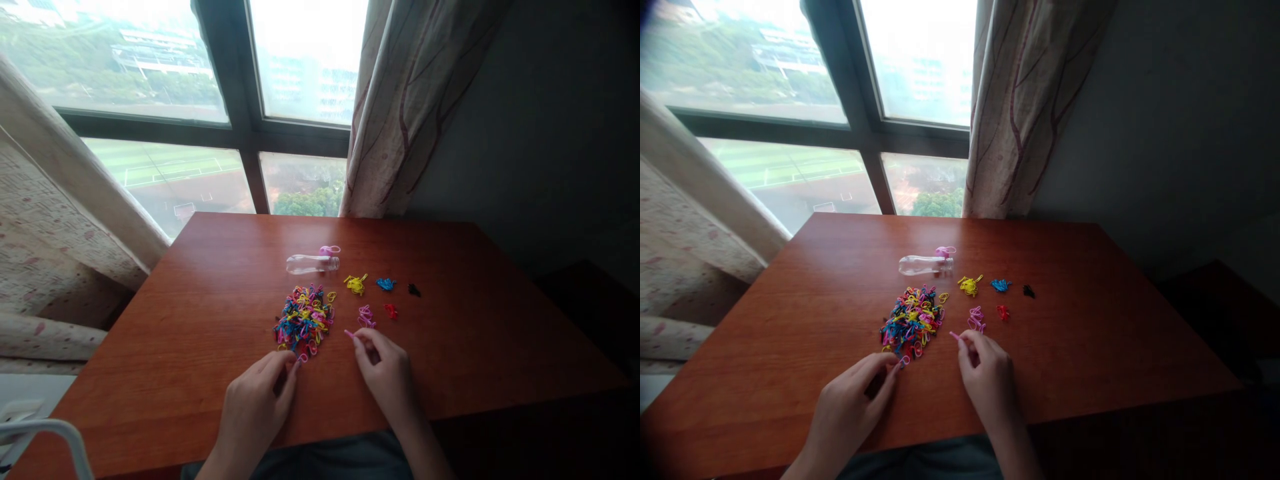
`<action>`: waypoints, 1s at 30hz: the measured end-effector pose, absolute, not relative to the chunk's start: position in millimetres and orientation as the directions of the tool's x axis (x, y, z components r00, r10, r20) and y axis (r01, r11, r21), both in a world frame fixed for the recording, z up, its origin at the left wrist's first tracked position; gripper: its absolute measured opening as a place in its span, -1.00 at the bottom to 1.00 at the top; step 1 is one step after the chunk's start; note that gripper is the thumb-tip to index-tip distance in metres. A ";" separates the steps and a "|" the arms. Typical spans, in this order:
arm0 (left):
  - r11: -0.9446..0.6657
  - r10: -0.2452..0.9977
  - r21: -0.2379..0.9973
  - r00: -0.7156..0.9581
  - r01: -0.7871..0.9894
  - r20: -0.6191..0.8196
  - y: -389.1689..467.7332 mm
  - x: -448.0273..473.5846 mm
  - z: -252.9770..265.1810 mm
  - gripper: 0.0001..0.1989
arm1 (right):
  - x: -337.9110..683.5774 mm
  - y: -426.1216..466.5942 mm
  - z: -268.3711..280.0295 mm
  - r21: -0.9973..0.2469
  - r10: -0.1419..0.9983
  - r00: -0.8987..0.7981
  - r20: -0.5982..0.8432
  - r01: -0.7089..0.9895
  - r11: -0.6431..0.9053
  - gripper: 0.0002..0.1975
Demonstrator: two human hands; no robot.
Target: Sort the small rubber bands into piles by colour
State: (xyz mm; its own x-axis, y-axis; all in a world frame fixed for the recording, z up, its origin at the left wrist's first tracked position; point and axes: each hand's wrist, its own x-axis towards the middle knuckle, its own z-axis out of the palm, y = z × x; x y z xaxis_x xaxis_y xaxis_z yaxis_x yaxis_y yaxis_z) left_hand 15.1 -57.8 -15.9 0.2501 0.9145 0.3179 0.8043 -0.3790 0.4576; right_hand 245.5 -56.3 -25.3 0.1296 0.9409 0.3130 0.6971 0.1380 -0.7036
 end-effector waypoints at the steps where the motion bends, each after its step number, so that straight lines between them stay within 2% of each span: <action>1: -0.379 0.915 0.458 0.250 0.804 0.317 -58.0 15.1 -15.7 -0.84 | 253.7 -53.3 -25.9 -0.697 0.931 0.174 0.322 0.709 0.109 -0.80; 4: -0.375 0.917 0.458 0.250 0.806 0.310 -58.6 15.7 -15.1 -0.84 | 271.7 -44.0 -27.3 -0.667 0.912 0.236 0.336 0.743 0.053 -0.79; 13: -0.382 0.915 0.466 0.255 0.798 0.314 -57.9 17.0 -13.3 -0.84 | 270.5 -46.4 -31.0 -0.659 0.920 0.231 0.316 0.751 0.038 -0.82; 24: -0.435 0.899 0.504 0.326 0.746 0.293 -38.8 45.9 6.9 -0.82 | 246.4 -65.1 -28.3 -0.583 0.953 -0.079 0.291 0.775 0.242 -0.84; 27: -0.485 0.875 0.457 0.406 0.746 0.264 -16.6 74.3 21.0 -0.81 | 247.7 -63.6 -27.4 -0.595 0.958 -0.069 0.277 0.771 0.228 -0.85; 30: -0.557 0.827 0.344 0.539 0.756 0.156 6.2 104.9 30.2 -0.83 | 248.9 -62.5 -29.2 -0.581 0.959 -0.050 0.278 0.786 0.210 -0.84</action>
